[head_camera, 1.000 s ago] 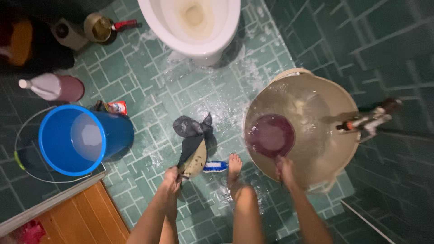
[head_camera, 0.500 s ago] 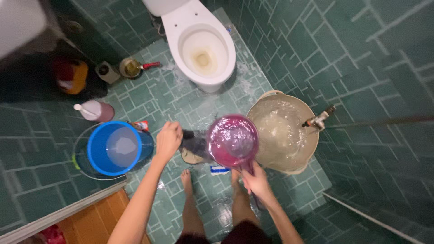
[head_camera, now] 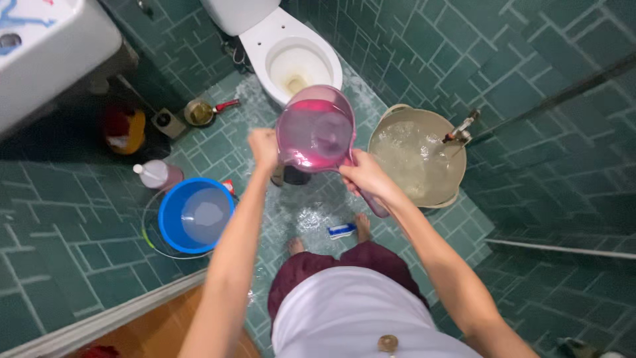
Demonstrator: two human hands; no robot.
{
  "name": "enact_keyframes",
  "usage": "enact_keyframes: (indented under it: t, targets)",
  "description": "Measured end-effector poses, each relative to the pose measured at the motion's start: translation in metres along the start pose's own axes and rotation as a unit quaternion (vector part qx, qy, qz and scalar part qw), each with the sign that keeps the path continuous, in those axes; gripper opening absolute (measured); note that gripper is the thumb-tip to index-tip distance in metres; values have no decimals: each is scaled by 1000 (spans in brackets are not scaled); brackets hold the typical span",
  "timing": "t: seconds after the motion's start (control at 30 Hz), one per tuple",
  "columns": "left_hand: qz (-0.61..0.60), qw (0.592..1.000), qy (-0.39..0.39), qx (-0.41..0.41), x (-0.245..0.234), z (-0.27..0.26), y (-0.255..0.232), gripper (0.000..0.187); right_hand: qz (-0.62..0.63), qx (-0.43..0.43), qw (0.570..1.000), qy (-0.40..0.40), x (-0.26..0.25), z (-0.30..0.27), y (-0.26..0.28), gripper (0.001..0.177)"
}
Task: The person washes a dark textured floor mat in a bathroom by sprinkling detergent, pouring water from a ladle, and scrubbing the surface with a hand brush before rinsing and wringing it.
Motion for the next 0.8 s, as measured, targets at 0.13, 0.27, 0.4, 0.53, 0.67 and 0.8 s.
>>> enact_keyframes:
  t: [0.13, 0.27, 0.4, 0.53, 0.67, 0.8]
  targets:
    - [-58, 996, 28, -58, -41, 39, -17, 20, -26, -12, 1000, 4, 11, 8, 15, 12]
    - [-135, 955, -2, -265, -26, 58, 0, 25, -56, -65, 996, -11, 10, 13, 28, 13]
    - [-376, 785, -69, -487, 28, 42, 49, 14, -49, -65, 997, -8, -3, 21, 46, 13]
    - [-508, 640, -63, -573, 50, 12, 80, 14, -88, -69, 994, -12, -13, 30, 59, 14]
    - [-537, 599, -22, -593, 64, -8, 78, 14, -120, -86, 989, -19, -23, 42, 58, 15]
    - [-551, 576, 4, -604, 90, -24, 61, 14, -140, -109, 984, -26, -30, 48, 49, 16]
Point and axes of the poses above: each hand's wrist, its own z-axis towards the middle knuckle, its own x-axis out of the palm, y = z × x, the point moved 3 cm from there along z, towards the middle knuckle, and after that the axes turned 10 degrees about z, right-handed, at the moved point
